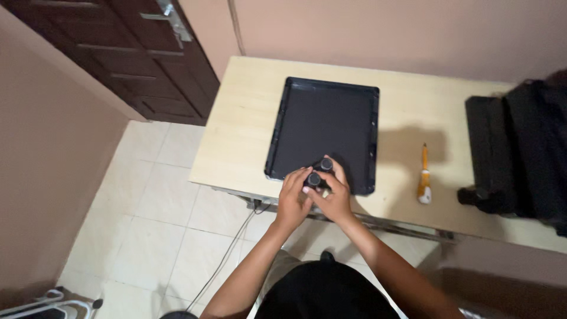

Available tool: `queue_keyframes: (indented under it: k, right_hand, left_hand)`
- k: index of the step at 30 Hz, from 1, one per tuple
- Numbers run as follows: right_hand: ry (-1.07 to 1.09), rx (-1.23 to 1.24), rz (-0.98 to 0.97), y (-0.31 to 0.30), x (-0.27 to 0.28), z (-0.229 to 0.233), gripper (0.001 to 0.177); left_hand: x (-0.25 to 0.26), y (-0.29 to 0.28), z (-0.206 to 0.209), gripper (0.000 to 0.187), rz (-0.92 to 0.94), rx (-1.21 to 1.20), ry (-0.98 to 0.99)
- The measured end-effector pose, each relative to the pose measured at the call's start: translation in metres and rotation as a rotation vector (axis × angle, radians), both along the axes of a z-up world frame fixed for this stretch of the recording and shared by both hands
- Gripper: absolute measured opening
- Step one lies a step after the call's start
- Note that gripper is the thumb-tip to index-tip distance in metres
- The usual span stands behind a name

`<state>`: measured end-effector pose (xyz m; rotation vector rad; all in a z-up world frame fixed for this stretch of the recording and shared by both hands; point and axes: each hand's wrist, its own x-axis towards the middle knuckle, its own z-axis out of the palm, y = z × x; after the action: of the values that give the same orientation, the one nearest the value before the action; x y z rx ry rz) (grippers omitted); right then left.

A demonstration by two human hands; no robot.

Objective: The person uses a screwdriver to remove screws from a black plastic frame, separates the frame into two pieces, and then attaches a small black plastic connector to a long black plastic strip. The person handles several small black plastic connectors and a screwdriver on a light-colored table.

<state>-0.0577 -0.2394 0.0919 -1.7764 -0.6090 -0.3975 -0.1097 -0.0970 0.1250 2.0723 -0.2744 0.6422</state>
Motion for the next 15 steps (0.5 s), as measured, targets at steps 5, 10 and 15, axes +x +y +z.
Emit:
queue_keyframes:
  k: [5, 10, 15]
  right_hand:
    - [-0.015, -0.017, 0.054, 0.06, 0.013, -0.004, 0.029]
    - [-0.004, -0.104, 0.047, 0.119, 0.025, -0.013, 0.02]
    - [-0.046, -0.209, 0.113, 0.187, 0.035, -0.017, 0.043]
  left_hand:
    - [-0.008, 0.07, -0.019, 0.051, 0.199, -0.117, 0.04]
    - [-0.002, 0.155, -0.04, 0.05, 0.428, -0.222, 0.119]
    - [0.012, 0.229, -0.058, 0.05, 0.491, -0.115, 0.12]
